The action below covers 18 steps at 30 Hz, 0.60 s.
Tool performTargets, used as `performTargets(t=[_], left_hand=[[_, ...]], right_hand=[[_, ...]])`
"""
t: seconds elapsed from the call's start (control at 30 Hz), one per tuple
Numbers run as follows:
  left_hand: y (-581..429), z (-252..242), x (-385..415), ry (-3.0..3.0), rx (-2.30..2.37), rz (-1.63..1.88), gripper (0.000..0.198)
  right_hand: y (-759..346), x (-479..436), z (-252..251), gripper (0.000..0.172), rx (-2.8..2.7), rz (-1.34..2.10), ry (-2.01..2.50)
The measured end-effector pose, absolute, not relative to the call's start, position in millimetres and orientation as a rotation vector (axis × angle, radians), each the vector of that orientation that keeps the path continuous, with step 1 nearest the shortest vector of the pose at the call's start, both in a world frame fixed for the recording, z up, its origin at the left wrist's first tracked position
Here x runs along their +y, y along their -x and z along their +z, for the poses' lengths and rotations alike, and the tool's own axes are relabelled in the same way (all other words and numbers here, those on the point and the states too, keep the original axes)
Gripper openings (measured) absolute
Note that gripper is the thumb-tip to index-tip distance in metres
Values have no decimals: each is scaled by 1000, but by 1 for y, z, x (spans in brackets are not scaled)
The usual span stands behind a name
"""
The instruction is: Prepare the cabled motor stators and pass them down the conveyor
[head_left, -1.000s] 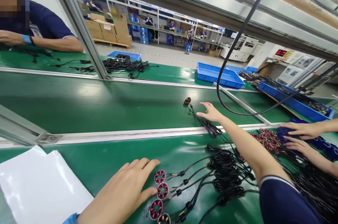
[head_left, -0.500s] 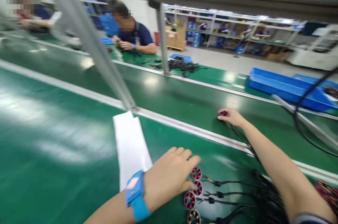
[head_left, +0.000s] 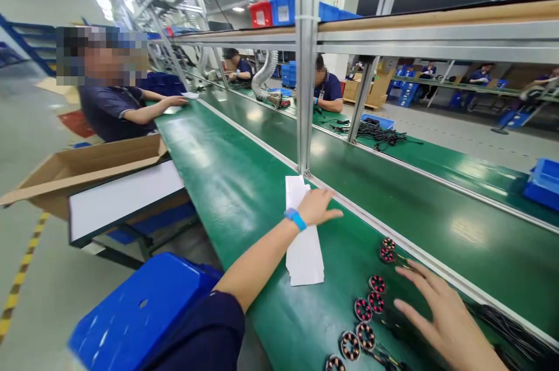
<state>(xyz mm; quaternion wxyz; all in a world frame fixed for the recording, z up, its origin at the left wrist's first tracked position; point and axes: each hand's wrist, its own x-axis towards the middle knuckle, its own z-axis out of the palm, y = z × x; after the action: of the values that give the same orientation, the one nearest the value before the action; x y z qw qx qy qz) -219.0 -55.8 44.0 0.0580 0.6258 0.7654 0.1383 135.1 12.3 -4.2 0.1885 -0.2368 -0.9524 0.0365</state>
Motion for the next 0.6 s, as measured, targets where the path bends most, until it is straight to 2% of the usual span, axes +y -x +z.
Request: performTargets(t=[0.17,0.27,0.43,0.6], left_hand=[[309,18,-45,-1401,2657,450,73],[330,11,-41,-1291,2666,442,75],[333,9,-37,-1295,2630,365,61],[316,31,-54,-1410,2607,207,65]], right_hand=[[-122,-55,-16,37,-2758,62,165],[-80,-94,-25,33,-2846,80,104],[-25,-132,-37,49,-2897,251,421],[-7,-136,-26,71,-2966,268,494]])
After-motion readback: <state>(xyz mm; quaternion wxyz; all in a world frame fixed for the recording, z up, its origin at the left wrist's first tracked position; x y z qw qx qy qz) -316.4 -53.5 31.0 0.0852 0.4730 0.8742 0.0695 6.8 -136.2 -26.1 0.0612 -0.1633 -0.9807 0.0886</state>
